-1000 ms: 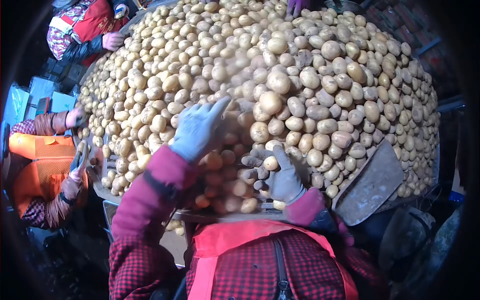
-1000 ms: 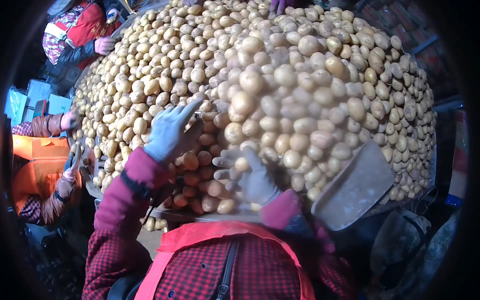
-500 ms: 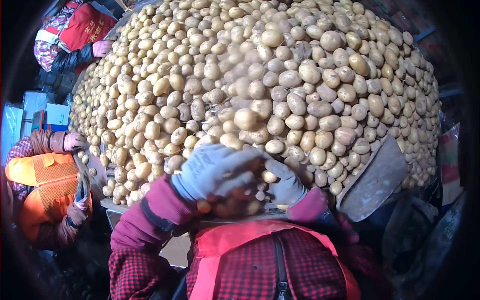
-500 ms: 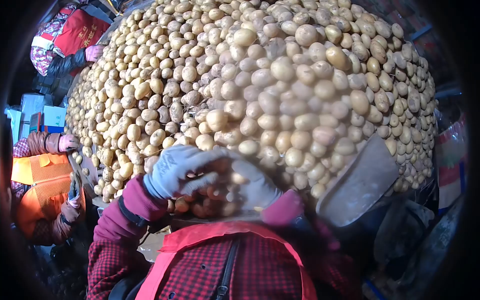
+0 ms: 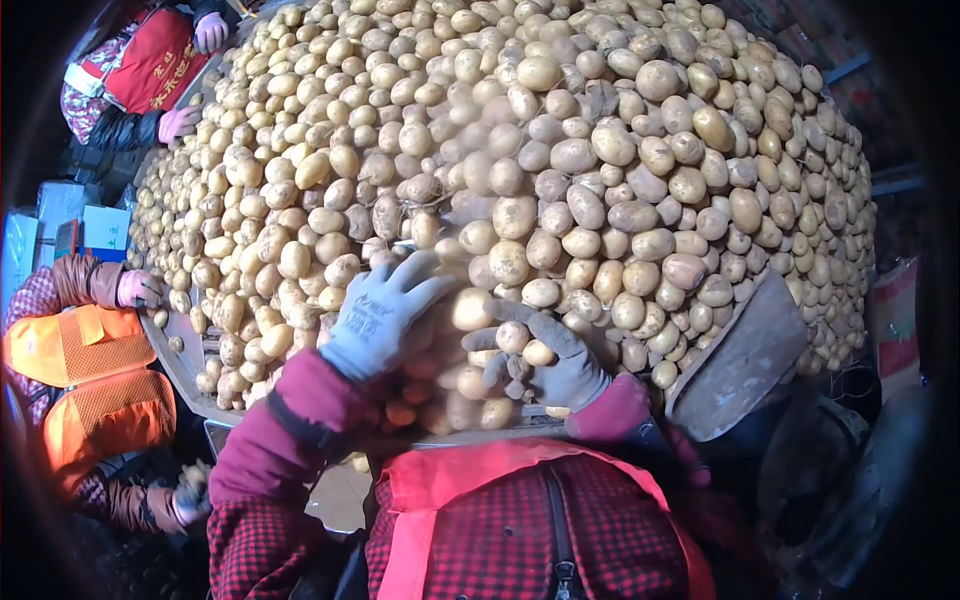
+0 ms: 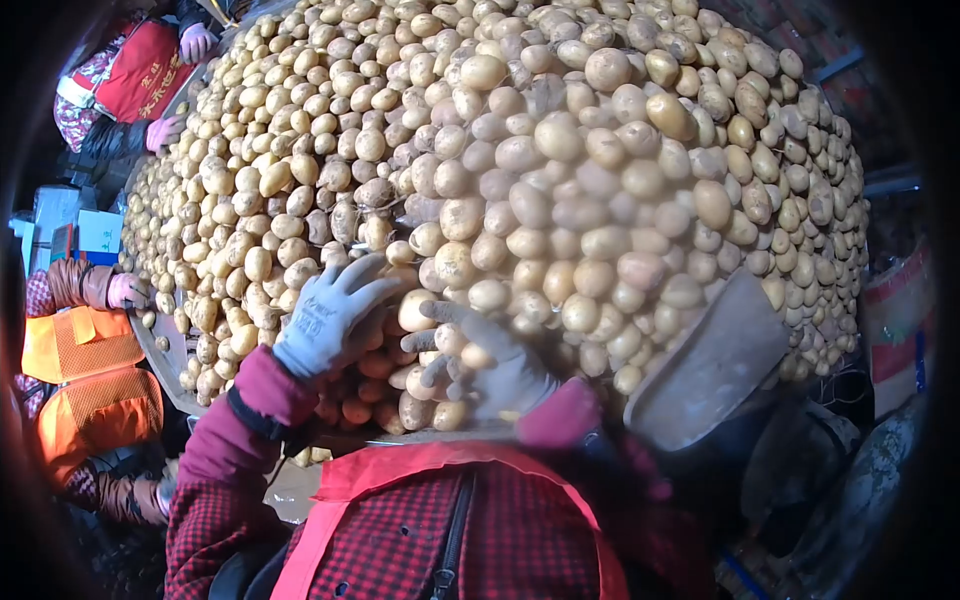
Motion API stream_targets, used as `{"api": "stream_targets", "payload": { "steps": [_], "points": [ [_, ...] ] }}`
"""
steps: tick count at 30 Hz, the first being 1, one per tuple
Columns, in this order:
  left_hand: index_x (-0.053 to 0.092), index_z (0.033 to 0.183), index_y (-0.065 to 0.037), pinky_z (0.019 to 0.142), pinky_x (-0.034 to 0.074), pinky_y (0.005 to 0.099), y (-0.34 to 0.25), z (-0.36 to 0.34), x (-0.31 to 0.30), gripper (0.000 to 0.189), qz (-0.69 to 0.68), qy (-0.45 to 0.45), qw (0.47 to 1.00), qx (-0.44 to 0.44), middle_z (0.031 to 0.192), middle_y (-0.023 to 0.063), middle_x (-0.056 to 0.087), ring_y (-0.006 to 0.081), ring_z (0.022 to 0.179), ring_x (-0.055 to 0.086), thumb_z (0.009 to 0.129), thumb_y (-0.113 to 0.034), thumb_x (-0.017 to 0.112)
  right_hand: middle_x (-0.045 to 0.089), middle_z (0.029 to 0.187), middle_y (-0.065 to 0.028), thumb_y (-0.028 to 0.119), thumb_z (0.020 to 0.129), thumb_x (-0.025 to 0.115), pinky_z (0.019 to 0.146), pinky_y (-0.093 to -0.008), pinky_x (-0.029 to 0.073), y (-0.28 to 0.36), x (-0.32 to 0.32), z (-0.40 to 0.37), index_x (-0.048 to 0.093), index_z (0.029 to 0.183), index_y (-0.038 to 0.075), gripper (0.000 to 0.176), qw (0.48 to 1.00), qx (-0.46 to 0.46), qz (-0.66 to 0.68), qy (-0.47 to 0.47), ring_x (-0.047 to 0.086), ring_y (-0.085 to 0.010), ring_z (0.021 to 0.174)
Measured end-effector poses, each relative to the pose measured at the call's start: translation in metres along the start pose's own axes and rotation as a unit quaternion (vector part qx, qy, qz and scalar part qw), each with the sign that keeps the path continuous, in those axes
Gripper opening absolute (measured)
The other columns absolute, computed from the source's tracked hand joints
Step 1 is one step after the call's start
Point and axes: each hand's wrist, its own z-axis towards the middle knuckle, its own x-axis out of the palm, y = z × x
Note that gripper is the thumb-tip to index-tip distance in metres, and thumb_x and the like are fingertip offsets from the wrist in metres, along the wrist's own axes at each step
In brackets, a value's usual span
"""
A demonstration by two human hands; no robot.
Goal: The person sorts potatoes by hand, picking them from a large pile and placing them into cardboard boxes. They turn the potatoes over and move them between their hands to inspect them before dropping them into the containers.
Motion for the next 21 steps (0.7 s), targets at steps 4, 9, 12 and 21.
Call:
{"api": "stream_targets", "payload": {
  "steps": [4, 9, 12, 21],
  "points": [
    [0.070, 0.121, -0.023, 0.083, 0.054, 0.0461, -0.009, -0.017, -0.012, 0.040, 0.021, 0.013, 0.998, -0.062, 0.130, 0.0065, 0.062, 0.0306, 0.104, 0.064, 0.081, -0.019, 0.073, 0.060, 0.131, -0.0144, 0.042, 0.111, 0.047, 0.077, -0.0302, 0.060, 0.005, 0.006, 0.000, 0.051, 0.153, 0.020, 0.048, 0.999, 0.013, 0.038, -0.015, 0.070, -0.0184, 0.095],
    [0.071, 0.117, -0.018, 0.077, 0.054, 0.0464, -0.014, -0.043, -0.025, 0.036, 0.011, -0.049, 0.995, -0.086, 0.117, 0.0115, 0.064, 0.0349, 0.093, 0.066, 0.081, -0.020, 0.075, 0.069, 0.128, -0.0184, 0.050, 0.108, 0.046, 0.056, -0.0257, 0.054, 0.003, 0.010, 0.001, 0.051, 0.150, 0.009, 0.058, 0.998, -0.015, 0.032, -0.053, 0.074, -0.0208, 0.095],
    [0.071, 0.119, -0.014, 0.086, 0.055, 0.0469, -0.012, -0.055, -0.031, 0.036, -0.051, -0.041, 0.992, -0.110, 0.128, 0.0160, 0.065, 0.0377, 0.103, 0.067, 0.084, -0.017, 0.076, 0.072, 0.123, -0.0162, 0.051, 0.108, 0.045, 0.054, -0.0265, 0.054, 0.006, 0.011, 0.004, 0.055, 0.145, 0.009, 0.056, 0.993, -0.021, 0.063, -0.098, 0.074, -0.0208, 0.090],
    [0.065, 0.135, -0.019, 0.087, 0.053, 0.0507, -0.041, 0.014, 0.018, 0.061, 0.039, 0.022, 0.995, -0.092, 0.135, 0.0150, 0.060, 0.0383, 0.107, 0.061, 0.080, -0.039, 0.081, 0.067, 0.126, -0.0147, 0.014, 0.101, 0.055, 0.068, -0.0258, 0.055, 0.003, -0.007, 0.005, 0.052, 0.148, 0.012, 0.047, 0.997, -0.071, 0.009, -0.014, 0.070, -0.0207, 0.093]
  ]
}}
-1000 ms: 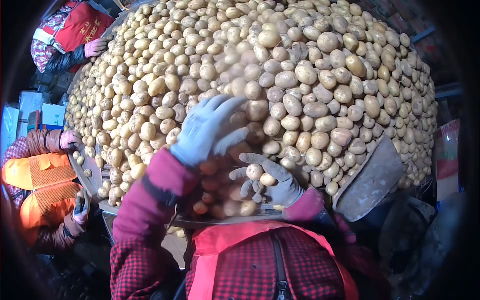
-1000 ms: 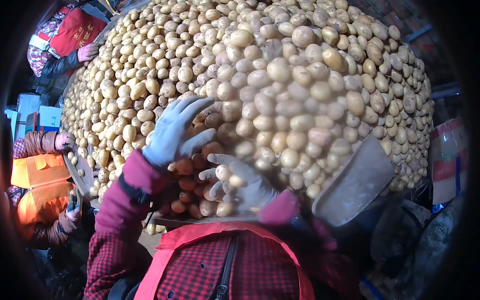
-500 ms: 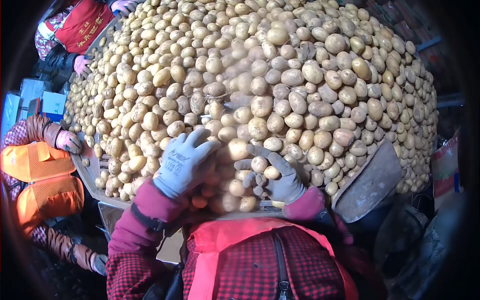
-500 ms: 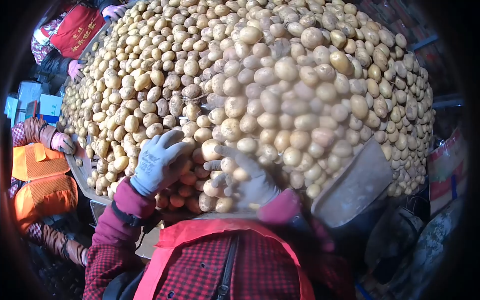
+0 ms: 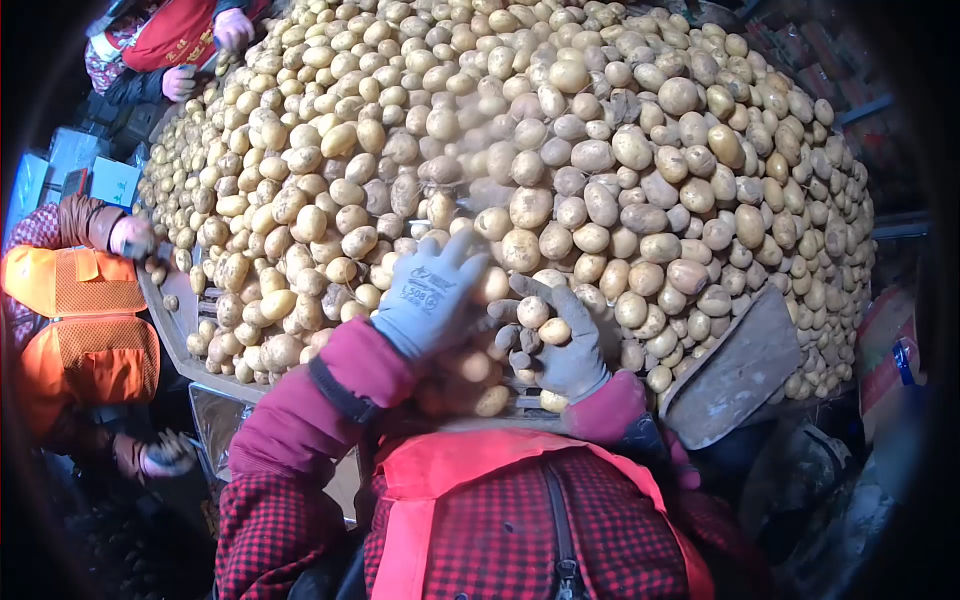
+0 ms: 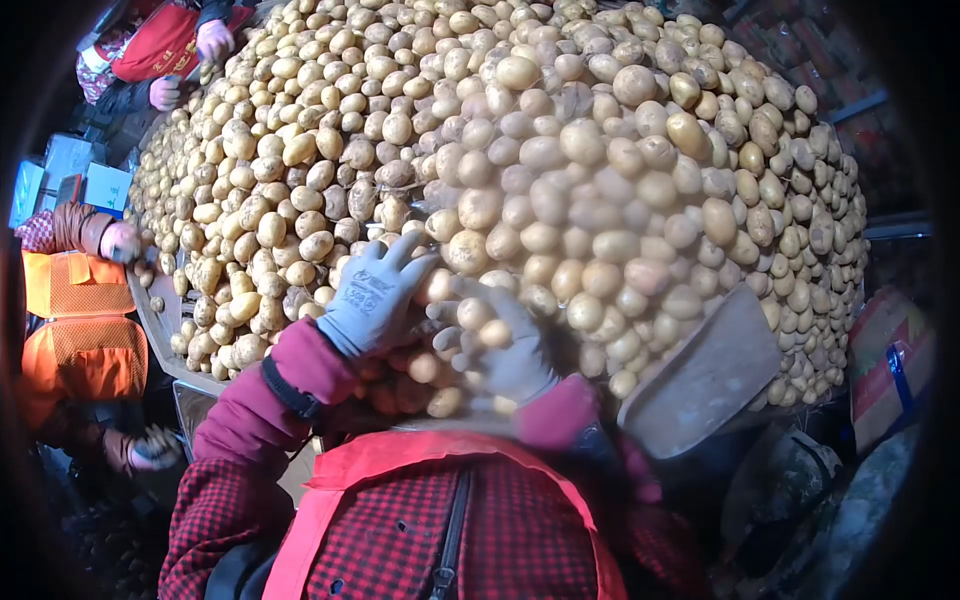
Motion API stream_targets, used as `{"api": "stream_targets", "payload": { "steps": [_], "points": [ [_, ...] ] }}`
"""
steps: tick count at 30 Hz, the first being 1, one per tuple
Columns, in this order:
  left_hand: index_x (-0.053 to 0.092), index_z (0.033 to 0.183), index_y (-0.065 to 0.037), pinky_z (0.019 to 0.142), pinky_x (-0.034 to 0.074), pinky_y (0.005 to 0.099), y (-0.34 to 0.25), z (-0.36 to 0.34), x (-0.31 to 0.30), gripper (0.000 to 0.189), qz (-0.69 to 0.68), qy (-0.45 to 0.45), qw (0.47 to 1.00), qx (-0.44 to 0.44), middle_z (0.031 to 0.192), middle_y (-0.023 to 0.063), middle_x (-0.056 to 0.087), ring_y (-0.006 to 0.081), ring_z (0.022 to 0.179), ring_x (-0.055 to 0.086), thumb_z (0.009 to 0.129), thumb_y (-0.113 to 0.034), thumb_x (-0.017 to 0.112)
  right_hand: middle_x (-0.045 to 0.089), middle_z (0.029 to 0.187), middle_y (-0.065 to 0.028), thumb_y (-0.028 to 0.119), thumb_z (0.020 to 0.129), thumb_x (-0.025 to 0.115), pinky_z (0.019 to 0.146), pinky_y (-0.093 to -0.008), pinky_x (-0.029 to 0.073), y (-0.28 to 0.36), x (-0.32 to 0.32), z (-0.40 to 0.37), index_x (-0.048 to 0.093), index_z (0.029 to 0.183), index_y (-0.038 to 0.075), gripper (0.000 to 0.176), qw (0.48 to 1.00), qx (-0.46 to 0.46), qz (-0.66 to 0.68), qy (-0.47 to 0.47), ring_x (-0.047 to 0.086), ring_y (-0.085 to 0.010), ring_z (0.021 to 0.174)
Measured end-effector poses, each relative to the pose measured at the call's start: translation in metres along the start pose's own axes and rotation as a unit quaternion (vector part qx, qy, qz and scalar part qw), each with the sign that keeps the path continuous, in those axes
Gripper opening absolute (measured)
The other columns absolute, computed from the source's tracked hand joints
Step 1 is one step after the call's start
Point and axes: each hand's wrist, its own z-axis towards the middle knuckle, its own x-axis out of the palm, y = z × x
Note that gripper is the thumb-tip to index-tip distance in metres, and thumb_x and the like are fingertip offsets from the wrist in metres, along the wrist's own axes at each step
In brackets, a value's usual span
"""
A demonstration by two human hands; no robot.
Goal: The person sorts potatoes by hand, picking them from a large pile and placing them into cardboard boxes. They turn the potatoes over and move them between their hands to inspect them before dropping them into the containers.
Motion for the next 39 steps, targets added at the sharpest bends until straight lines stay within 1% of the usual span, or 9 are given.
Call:
{"api": "stream_targets", "payload": {
  "steps": [9, 11, 15, 20, 24, 28, 30, 32, 39],
  "points": [
    [0.067, 0.132, -0.010, 0.102, 0.050, 0.0477, 0.010, -0.024, 0.006, 0.062, -0.242, -0.128, 0.962, -0.014, 0.133, 0.0155, 0.060, 0.0361, 0.120, 0.059, 0.076, -0.026, 0.085, 0.072, 0.113, -0.0132, 0.048, 0.111, 0.042, 0.059, -0.0260, 0.053, 0.003, 0.018, 0.000, 0.057, 0.140, 0.007, 0.052, 0.992, -0.019, -0.050, -0.117, 0.068, -0.0169, 0.081],
    [0.064, 0.135, -0.004, 0.100, 0.052, 0.0395, 0.013, -0.047, -0.004, 0.066, -0.589, -0.078, 0.797, -0.114, 0.129, 0.0162, 0.064, 0.0288, 0.114, 0.065, 0.081, -0.039, 0.081, 0.073, 0.109, -0.0112, 0.040, 0.112, 0.041, 0.059, -0.0244, 0.052, 0.006, 0.034, -0.002, 0.058, 0.138, 0.005, 0.046, 0.988, -0.012, -0.032, -0.151, 0.066, -0.0139, 0.078],
    [0.061, 0.131, -0.004, 0.069, 0.052, 0.0375, 0.008, -0.081, -0.009, 0.086, -0.823, -0.133, 0.531, -0.149, 0.119, 0.0191, 0.069, 0.0250, 0.088, 0.066, 0.091, -0.080, 0.053, 0.068, 0.120, -0.0083, 0.009, 0.109, 0.047, 0.061, -0.0215, 0.051, -0.001, 0.020, -0.005, 0.055, 0.143, 0.005, 0.035, 0.987, -0.083, -0.120, -0.072, 0.065, -0.0122, 0.084],
    [0.063, 0.127, -0.005, 0.057, 0.053, 0.0380, 0.012, -0.101, -0.007, 0.086, -0.882, -0.170, 0.413, -0.152, 0.114, 0.0186, 0.070, 0.0297, 0.082, 0.068, 0.095, -0.083, 0.044, 0.065, 0.130, -0.0118, 0.011, 0.108, 0.048, 0.063, -0.0245, 0.049, 0.001, 0.025, -0.002, 0.050, 0.152, 0.009, 0.044, 0.991, -0.019, 0.009, -0.132, 0.063, -0.0156, 0.087],
    [0.062, 0.132, -0.006, 0.067, 0.061, 0.0419, 0.021, -0.116, 0.003, 0.081, -0.892, -0.179, 0.392, -0.137, 0.119, 0.0173, 0.070, 0.0317, 0.093, 0.071, 0.099, -0.078, 0.043, 0.067, 0.128, -0.0129, 0.054, 0.111, 0.039, 0.070, -0.0268, 0.050, -0.004, 0.002, 0.002, 0.054, 0.148, 0.014, 0.057, 0.997, 0.017, 0.037, -0.069, 0.067, -0.0195, 0.093],
    [0.054, 0.147, -0.007, 0.097, 0.060, 0.0436, 0.013, -0.132, 0.004, 0.084, -0.884, -0.234, 0.367, -0.168, 0.135, 0.0183, 0.065, 0.0347, 0.118, 0.067, 0.099, -0.076, 0.045, 0.060, 0.142, -0.0053, 0.052, 0.110, 0.040, 0.061, -0.0259, 0.048, -0.005, 0.013, 0.000, 0.048, 0.155, 0.015, 0.060, 0.992, 0.007, 0.006, -0.129, 0.064, -0.0196, 0.095],
    [0.055, 0.143, -0.001, 0.081, 0.063, 0.0465, 0.004, -0.139, 0.003, 0.088, -0.804, -0.304, 0.463, -0.216, 0.123, 0.0216, 0.069, 0.0368, 0.101, 0.071, 0.099, -0.077, 0.044, 0.059, 0.144, -0.0024, 0.052, 0.110, 0.040, 0.061, -0.0264, 0.048, -0.005, 0.014, 0.000, 0.047, 0.156, 0.014, 0.060, 0.992, 0.016, 0.011, -0.126, 0.064, -0.0193, 0.096],
    [0.055, 0.140, 0.002, 0.072, 0.065, 0.0476, 0.012, -0.153, 0.007, 0.089, -0.898, -0.272, 0.301, -0.172, 0.118, 0.0232, 0.070, 0.0394, 0.091, 0.074, 0.098, -0.076, 0.046, 0.058, 0.145, -0.0013, 0.051, 0.111, 0.040, 0.062, -0.0272, 0.048, -0.008, 0.004, -0.001, 0.046, 0.156, 0.014, 0.059, 0.994, 0.012, -0.014, -0.105, 0.064, -0.0187, 0.096],
    [0.052, 0.143, 0.003, 0.062, 0.062, 0.0531, 0.006, -0.179, 0.010, 0.086, -0.922, -0.310, 0.230, -0.020, 0.120, 0.0244, 0.068, 0.0421, 0.098, 0.072, 0.098, -0.071, 0.053, 0.051, 0.157, -0.0032, 0.042, 0.113, 0.040, 0.066, -0.0299, 0.053, -0.004, 0.009, -0.002, 0.042, 0.157, 0.019, 0.049, 0.991, 0.067, 0.078, -0.081, 0.065, -0.0214, 0.104]
  ]
}}
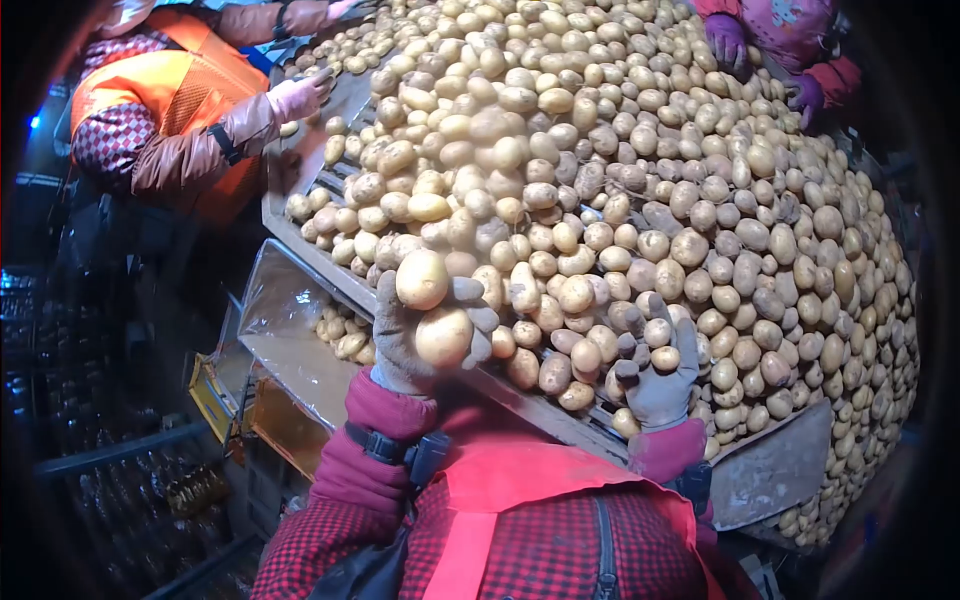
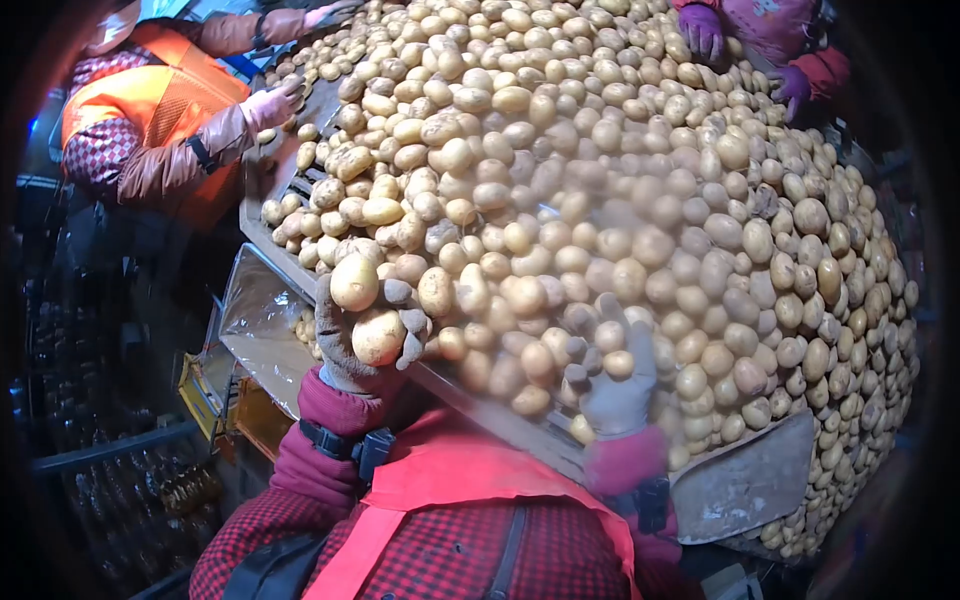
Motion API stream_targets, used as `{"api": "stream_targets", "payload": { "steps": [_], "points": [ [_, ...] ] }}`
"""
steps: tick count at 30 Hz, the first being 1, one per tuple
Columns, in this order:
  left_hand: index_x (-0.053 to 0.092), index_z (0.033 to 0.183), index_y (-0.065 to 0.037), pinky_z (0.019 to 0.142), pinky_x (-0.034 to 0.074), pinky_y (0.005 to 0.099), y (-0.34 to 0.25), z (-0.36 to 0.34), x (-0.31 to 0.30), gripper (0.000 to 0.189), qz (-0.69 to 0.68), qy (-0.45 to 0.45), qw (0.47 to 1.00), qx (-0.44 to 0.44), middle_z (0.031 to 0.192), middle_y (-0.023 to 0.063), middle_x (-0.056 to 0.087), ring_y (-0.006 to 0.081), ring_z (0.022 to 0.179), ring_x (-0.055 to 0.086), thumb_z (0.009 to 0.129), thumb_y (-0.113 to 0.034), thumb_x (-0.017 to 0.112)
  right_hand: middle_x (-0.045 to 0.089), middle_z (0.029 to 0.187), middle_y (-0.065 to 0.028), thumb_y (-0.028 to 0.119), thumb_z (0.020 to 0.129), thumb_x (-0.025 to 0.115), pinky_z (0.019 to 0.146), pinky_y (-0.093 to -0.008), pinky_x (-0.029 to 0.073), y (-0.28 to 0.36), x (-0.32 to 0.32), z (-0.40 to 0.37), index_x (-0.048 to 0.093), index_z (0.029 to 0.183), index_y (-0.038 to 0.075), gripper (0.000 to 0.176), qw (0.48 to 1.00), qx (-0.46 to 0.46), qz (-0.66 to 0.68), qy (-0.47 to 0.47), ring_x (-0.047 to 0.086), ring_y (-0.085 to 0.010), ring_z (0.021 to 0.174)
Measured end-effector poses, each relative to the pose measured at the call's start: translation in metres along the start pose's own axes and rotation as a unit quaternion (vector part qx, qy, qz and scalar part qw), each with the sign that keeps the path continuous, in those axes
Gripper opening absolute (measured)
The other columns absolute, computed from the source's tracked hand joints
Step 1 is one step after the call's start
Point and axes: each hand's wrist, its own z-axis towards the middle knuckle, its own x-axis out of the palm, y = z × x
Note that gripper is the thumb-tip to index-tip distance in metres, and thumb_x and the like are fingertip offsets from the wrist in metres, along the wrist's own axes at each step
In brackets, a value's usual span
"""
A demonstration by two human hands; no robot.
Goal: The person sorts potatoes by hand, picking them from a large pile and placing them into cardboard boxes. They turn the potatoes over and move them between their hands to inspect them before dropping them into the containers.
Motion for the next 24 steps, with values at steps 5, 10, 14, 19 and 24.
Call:
{"api": "stream_targets", "payload": {
  "steps": [5, 10, 14, 19, 24],
  "points": [
    [0.047, 0.151, 0.001, 0.073, 0.061, 0.0480, -0.006, -0.021, -0.005, 0.089, 0.009, 0.026, 1.000, 0.008, 0.128, 0.0195, 0.066, 0.0403, 0.104, 0.069, 0.097, -0.068, 0.058, 0.059, 0.141, -0.0069, 0.050, 0.112, 0.038, 0.070, -0.0315, 0.054, -0.012, -0.001, -0.001, 0.045, 0.155, 0.018, 0.054, 0.993, -0.065, -0.091, 0.036, 0.064, -0.0229, 0.104],
    [0.048, 0.151, -0.001, 0.082, 0.058, 0.0381, -0.019, -0.056, -0.016, 0.091, 0.178, -0.045, 0.982, 0.045, 0.130, 0.0171, 0.067, 0.0294, 0.107, 0.069, 0.088, -0.061, 0.074, 0.054, 0.151, -0.0086, 0.044, 0.113, 0.038, 0.068, -0.0308, 0.054, -0.005, -0.011, 0.004, 0.044, 0.156, 0.018, 0.050, 0.996, 0.002, -0.026, 0.085, 0.063, -0.0238, 0.110],
    [0.054, 0.147, 0.000, 0.090, 0.059, 0.0355, -0.032, -0.072, -0.012, 0.079, 0.450, -0.177, 0.857, 0.178, 0.132, 0.0136, 0.067, 0.0230, 0.111, 0.070, 0.083, -0.028, 0.089, 0.044, 0.160, -0.0094, 0.019, 0.111, 0.043, 0.070, -0.0280, 0.055, -0.009, -0.030, 0.009, 0.039, 0.157, 0.014, 0.046, 0.987, -0.075, -0.116, 0.085, 0.061, -0.0253, 0.119],
    [0.061, 0.142, -0.001, 0.100, 0.057, 0.0367, -0.056, -0.081, -0.030, 0.076, 0.664, -0.188, 0.642, 0.335, 0.133, 0.0148, 0.067, 0.0239, 0.117, 0.069, 0.073, 0.004, 0.091, 0.059, 0.146, -0.0097, 0.037, 0.112, 0.041, 0.068, -0.0248, 0.051, -0.018, -0.004, 0.007, 0.046, 0.157, 0.016, 0.049, 0.980, -0.113, -0.161, 0.038, 0.062, -0.0206, 0.103],
    [0.071, 0.132, -0.004, 0.101, 0.054, 0.0391, -0.082, -0.106, -0.050, 0.069, 0.729, -0.232, 0.510, 0.394, 0.122, 0.0121, 0.073, 0.0290, 0.113, 0.069, 0.066, -0.004, 0.093, 0.046, 0.161, -0.0152, 0.004, 0.109, 0.043, 0.069, -0.0246, 0.050, -0.022, -0.002, 0.006, 0.032, 0.164, 0.020, 0.058, 0.881, -0.196, -0.428, 0.043, 0.058, -0.0213, 0.108]
  ]
}}
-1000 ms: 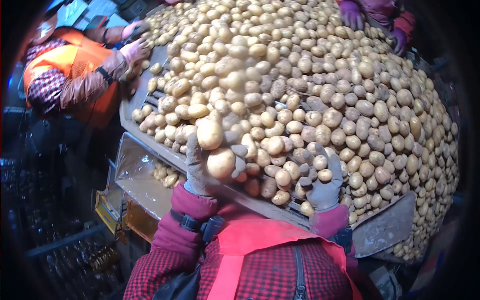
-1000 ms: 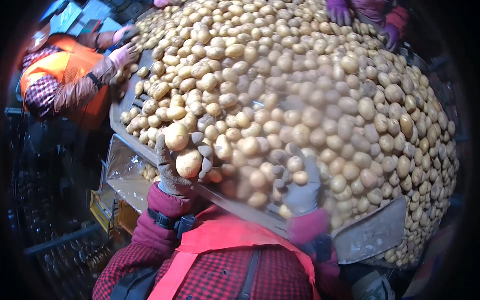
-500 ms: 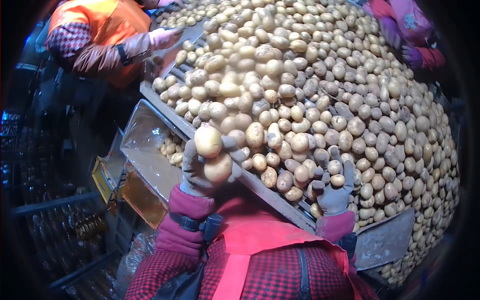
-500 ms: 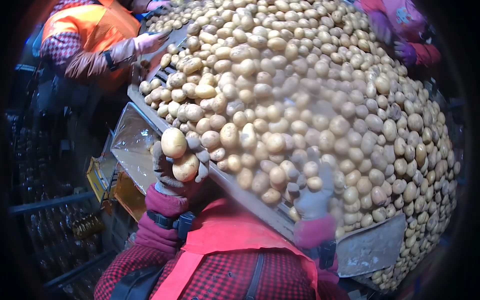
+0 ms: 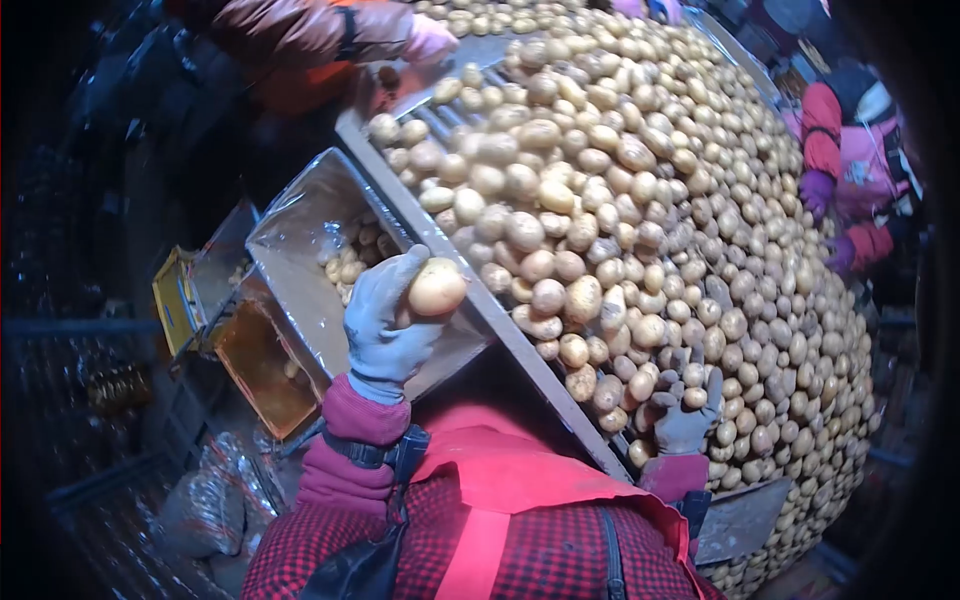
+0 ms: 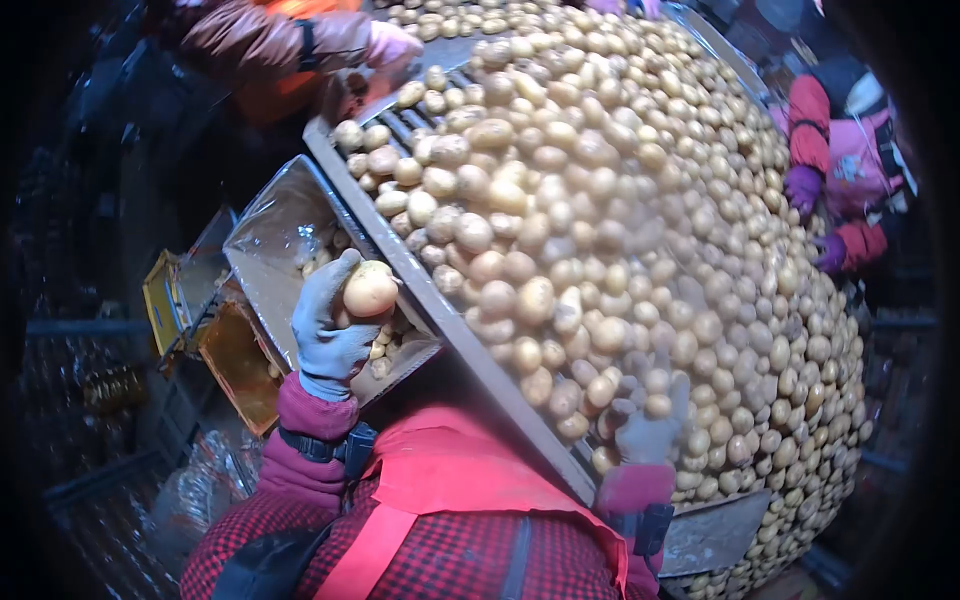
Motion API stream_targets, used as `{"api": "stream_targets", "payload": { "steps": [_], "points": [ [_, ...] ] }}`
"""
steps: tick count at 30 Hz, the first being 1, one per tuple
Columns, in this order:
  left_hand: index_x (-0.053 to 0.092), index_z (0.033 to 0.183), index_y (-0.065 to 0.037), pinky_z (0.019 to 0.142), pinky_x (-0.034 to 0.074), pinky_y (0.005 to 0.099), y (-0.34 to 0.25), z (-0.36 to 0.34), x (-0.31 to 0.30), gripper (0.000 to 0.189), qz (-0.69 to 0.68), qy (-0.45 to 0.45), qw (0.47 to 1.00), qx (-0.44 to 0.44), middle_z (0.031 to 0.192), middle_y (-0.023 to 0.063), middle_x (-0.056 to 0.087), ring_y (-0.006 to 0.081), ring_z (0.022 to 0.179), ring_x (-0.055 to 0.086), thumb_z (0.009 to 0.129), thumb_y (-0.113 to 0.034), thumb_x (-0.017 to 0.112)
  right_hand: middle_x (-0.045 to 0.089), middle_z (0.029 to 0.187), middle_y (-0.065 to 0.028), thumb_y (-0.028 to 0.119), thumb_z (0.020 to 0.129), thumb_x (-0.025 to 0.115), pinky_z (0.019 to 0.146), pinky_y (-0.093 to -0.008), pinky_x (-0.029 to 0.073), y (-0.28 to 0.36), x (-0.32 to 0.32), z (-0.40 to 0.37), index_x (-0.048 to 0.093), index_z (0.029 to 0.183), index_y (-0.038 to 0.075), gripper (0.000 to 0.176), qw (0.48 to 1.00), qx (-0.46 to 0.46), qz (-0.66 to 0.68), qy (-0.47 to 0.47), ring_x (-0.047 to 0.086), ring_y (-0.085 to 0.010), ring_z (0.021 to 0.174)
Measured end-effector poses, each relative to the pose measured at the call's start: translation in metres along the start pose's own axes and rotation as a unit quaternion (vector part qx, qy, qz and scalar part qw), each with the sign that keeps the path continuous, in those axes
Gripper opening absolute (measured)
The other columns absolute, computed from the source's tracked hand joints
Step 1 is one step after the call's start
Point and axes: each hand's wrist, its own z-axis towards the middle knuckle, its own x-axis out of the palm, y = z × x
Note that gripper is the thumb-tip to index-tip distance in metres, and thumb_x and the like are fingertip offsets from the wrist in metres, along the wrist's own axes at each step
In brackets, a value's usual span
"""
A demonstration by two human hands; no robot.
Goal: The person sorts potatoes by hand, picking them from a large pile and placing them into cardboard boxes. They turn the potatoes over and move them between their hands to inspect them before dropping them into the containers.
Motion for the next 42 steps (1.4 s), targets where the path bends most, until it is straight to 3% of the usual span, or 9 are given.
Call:
{"api": "stream_targets", "payload": {
  "steps": [3, 6, 8, 12, 16, 25, 33, 37, 42],
  "points": [
    [0.072, 0.130, -0.006, 0.101, 0.054, 0.0414, 0.015, -0.004, -0.022, 0.069, 0.063, -0.025, 0.998, 0.011, 0.124, 0.0121, 0.074, 0.0303, 0.114, 0.069, 0.064, -0.006, 0.093, 0.048, 0.156, -0.0148, -0.004, 0.104, 0.051, 0.068, -0.0263, 0.055, -0.004, -0.009, 0.004, 0.039, 0.144, 0.006, 0.042, 0.991, -0.045, -0.124, -0.002, 0.062, -0.0229, 0.107],
    [0.071, 0.133, -0.006, 0.100, 0.055, 0.0416, 0.026, -0.011, -0.046, 0.072, 0.124, -0.042, 0.991, 0.023, 0.124, 0.0125, 0.074, 0.0316, 0.112, 0.069, 0.065, -0.009, 0.094, 0.047, 0.159, -0.0185, -0.010, 0.097, 0.057, 0.080, -0.0333, 0.061, -0.020, -0.033, 0.013, 0.025, 0.158, 0.006, 0.071, 0.936, -0.121, -0.330, -0.018, 0.062, -0.0294, 0.123],
    [0.069, 0.135, -0.006, 0.100, 0.055, 0.0413, 0.031, -0.019, -0.059, 0.074, 0.139, -0.060, 0.988, -0.031, 0.124, 0.0138, 0.073, 0.0312, 0.113, 0.069, 0.066, -0.011, 0.095, 0.045, 0.161, -0.0188, -0.010, 0.096, 0.057, 0.087, -0.0328, 0.060, -0.018, -0.028, 0.013, 0.018, 0.163, 0.005, 0.078, 0.949, -0.106, -0.298, -0.016, 0.060, -0.0298, 0.129],
    [0.060, 0.141, -0.001, 0.087, 0.061, 0.0314, 0.041, -0.040, -0.090, 0.058, -0.327, -0.139, 0.887, -0.295, 0.128, 0.0142, 0.071, 0.0224, 0.102, 0.073, 0.094, -0.029, 0.078, 0.034, 0.167, -0.0238, -0.018, 0.092, 0.051, 0.101, -0.0365, 0.056, -0.002, -0.006, 0.019, 0.011, 0.167, 0.009, 0.089, 0.974, -0.080, -0.205, 0.048, 0.044, -0.0370, 0.149],
    [0.052, 0.147, -0.010, 0.068, 0.060, 0.0308, 0.081, -0.074, -0.128, 0.072, -0.317, -0.227, 0.855, -0.342, 0.119, 0.0129, 0.072, 0.0206, 0.086, 0.073, 0.103, -0.067, 0.050, 0.038, 0.164, -0.0221, -0.016, 0.093, 0.050, 0.094, -0.0334, 0.058, -0.003, 0.002, 0.020, 0.012, 0.168, 0.011, 0.089, 0.982, -0.054, -0.178, -0.022, 0.049, -0.0333, 0.143],
    [0.053, 0.148, -0.022, 0.071, 0.058, 0.0318, 0.101, -0.113, -0.171, 0.060, -0.406, -0.394, 0.713, -0.415, 0.132, 0.0123, 0.068, 0.0234, 0.098, 0.072, 0.103, -0.061, 0.058, 0.039, 0.164, -0.0215, -0.014, 0.094, 0.050, 0.093, -0.0325, 0.058, 0.000, 0.011, 0.029, 0.013, 0.168, 0.010, 0.086, 0.967, -0.060, -0.244, -0.039, 0.050, -0.0322, 0.141],
    [0.052, 0.149, -0.017, 0.064, 0.058, 0.0297, 0.095, -0.078, -0.126, 0.062, -0.373, -0.182, 0.807, -0.420, 0.129, 0.0098, 0.070, 0.0191, 0.096, 0.075, 0.105, -0.061, 0.053, 0.040, 0.164, -0.0209, -0.012, 0.096, 0.051, 0.091, -0.0317, 0.058, 0.006, 0.004, 0.020, 0.014, 0.168, 0.009, 0.084, 0.966, -0.074, -0.246, -0.030, 0.051, -0.0312, 0.140],
    [0.060, 0.144, -0.004, 0.095, 0.058, 0.0335, 0.095, -0.041, -0.086, 0.064, -0.119, -0.151, 0.913, -0.360, 0.132, 0.0118, 0.067, 0.0235, 0.111, 0.069, 0.085, -0.007, 0.084, 0.040, 0.163, -0.0206, -0.011, 0.096, 0.051, 0.091, -0.0313, 0.058, 0.007, 0.002, 0.018, 0.015, 0.168, 0.009, 0.082, 0.967, -0.082, -0.240, -0.026, 0.052, -0.0307, 0.139],
    [0.067, 0.139, -0.007, 0.109, 0.052, 0.0403, 0.086, -0.028, -0.072, 0.078, 0.151, -0.136, 0.978, -0.053, 0.136, 0.0130, 0.067, 0.0305, 0.126, 0.063, 0.065, -0.003, 0.094, 0.041, 0.163, -0.0202, -0.010, 0.097, 0.051, 0.090, -0.0308, 0.058, 0.005, 0.007, 0.019, 0.015, 0.167, 0.008, 0.081, 0.966, -0.090, -0.242, -0.024, 0.053, -0.0300, 0.137]
  ]
}}
